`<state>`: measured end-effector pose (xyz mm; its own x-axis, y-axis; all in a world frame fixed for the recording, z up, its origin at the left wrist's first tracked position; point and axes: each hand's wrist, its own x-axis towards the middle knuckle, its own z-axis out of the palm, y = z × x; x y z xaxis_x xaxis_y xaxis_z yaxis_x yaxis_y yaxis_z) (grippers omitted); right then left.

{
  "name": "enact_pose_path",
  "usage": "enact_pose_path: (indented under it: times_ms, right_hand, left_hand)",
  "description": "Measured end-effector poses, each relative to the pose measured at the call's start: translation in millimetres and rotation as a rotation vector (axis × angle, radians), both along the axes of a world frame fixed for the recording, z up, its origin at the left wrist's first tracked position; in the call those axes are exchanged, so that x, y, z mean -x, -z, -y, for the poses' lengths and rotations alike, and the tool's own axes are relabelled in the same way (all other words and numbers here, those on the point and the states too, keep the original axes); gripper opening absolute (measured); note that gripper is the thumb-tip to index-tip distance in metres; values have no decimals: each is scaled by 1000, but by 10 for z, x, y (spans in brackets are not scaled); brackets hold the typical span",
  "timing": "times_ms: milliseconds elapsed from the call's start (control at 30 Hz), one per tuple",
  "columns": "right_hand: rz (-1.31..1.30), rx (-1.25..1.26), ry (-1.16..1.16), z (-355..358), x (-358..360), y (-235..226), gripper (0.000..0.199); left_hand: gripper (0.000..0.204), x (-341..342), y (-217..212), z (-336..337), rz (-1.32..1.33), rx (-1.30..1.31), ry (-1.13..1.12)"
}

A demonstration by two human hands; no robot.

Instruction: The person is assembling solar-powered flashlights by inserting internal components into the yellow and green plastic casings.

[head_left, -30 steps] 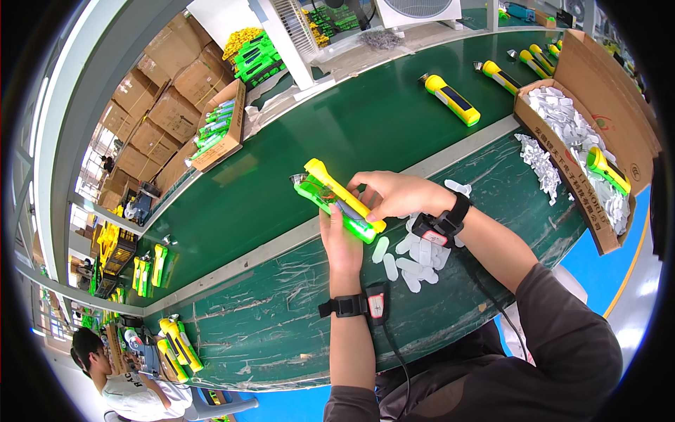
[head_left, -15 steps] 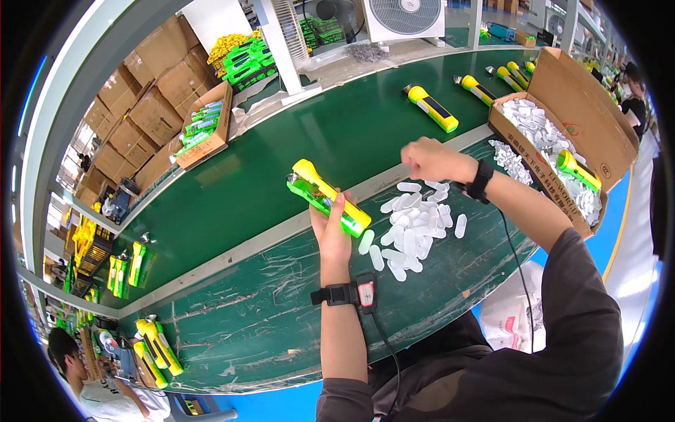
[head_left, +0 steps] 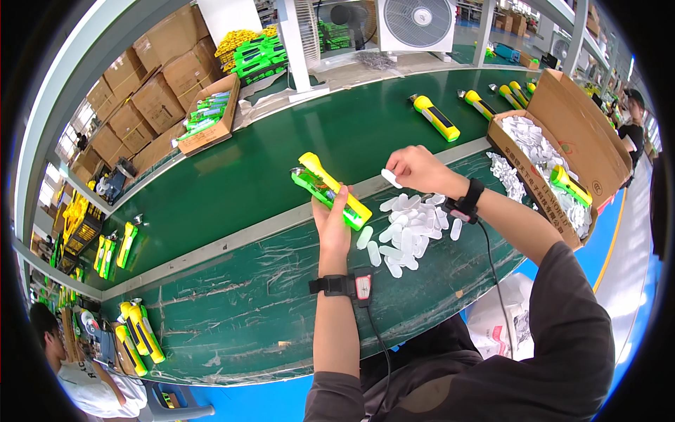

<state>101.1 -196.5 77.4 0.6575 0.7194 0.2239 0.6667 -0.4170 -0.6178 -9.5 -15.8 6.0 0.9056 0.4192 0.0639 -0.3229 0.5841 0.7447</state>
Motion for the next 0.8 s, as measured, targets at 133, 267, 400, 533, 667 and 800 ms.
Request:
enact_pose_path:
  times_ms: [133, 267, 400, 533, 667, 800]
  right_hand:
    - [-410, -269, -80, -165, 140, -169, 25]
    - [-407, -373, -88, -467, 271, -115, 24]
    - [-228, -418, 17, -738, 350, -10, 13]
    - [16, -307, 38, -933, 438, -26, 16]
    - [121, -151, 135, -1070, 529, -61, 16]
    - [197, -106, 195, -1130, 537, -51, 13]
  left_hand:
    - [39, -15, 15, 3, 1, 0, 6]
    - [39, -50, 123, -32, 28, -81, -27]
    - [60, -79, 143, 31, 68, -170, -56]
    - [65, -78, 143, 29, 16, -224, -81]
    - [69, -74, 171, 11, 32, -207, -92]
    - [71, -61, 155, 4, 17, -275, -121]
